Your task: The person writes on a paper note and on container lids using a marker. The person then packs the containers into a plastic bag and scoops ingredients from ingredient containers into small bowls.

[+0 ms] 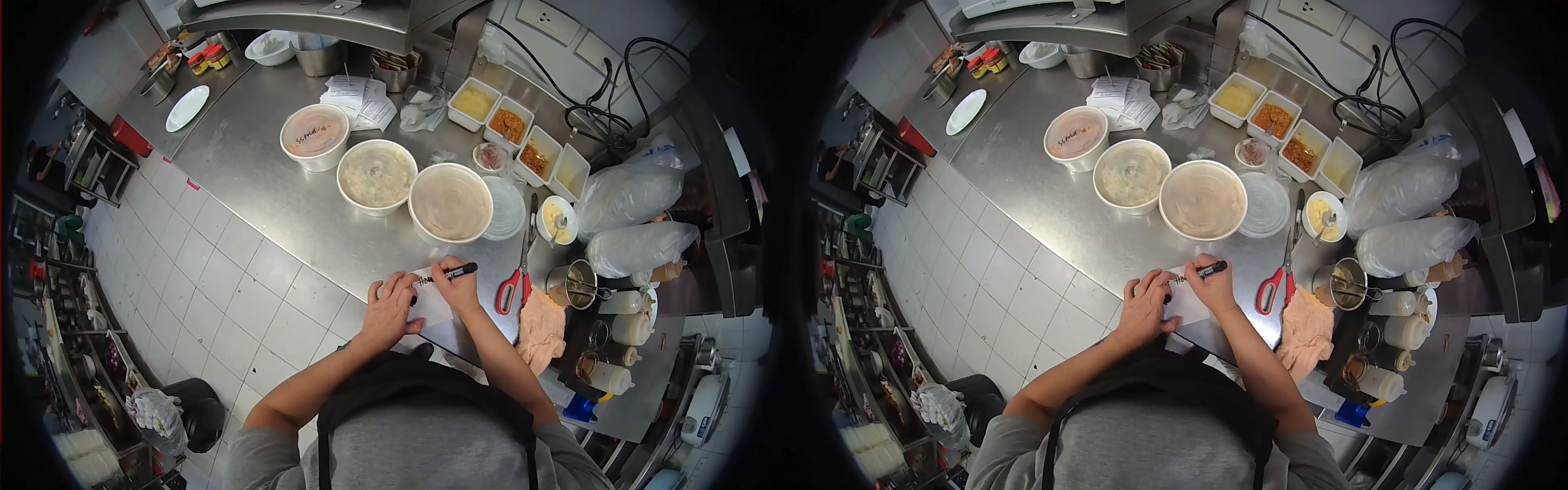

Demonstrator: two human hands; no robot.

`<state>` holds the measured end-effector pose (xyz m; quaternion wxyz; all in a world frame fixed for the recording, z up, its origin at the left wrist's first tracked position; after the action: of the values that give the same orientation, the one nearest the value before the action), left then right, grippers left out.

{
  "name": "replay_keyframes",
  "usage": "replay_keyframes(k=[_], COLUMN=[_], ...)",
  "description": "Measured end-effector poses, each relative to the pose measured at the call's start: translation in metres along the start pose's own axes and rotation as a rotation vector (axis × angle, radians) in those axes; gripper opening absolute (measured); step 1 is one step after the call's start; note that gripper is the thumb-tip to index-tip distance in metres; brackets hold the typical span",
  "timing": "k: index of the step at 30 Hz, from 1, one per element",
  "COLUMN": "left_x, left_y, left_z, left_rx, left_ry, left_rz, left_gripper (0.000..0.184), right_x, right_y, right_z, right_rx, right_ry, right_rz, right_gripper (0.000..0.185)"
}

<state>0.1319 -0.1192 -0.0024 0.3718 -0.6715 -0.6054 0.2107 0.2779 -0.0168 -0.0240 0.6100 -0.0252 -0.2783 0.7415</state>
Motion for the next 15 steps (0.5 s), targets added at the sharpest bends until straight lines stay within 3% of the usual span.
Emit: replay_keyframes(k=[13, 15], left_x=[0.0, 0.0], left_y=[0.002, 0.002], left_z=[0.001, 0.001], left_rx=[-0.024, -0.029], left_ry=[-0.012, -0.011], left_rz=[0.003, 0.0], left_gripper=[0.053, 0.053], right_x=[-0.001, 0.001], right_y=[-0.002, -0.002], right_z=[-0.012, 0.0], right_rx=[0.061, 0.017], right_ry=[0.084, -0.004], right_rz=[0.042, -0.024], right_gripper=[0.029, 0.029])
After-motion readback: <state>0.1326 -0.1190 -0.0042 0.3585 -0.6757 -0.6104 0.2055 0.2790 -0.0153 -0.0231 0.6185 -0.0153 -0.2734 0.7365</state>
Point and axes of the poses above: each hand's wrist, its own x-axis towards the middle knuckle, its own y-axis out of the palm, z = x × y, the point moved 1 cm from there along x, towards the middle knuckle, and after that the axes turned 8 degrees about -x, right-handed, at the moved point
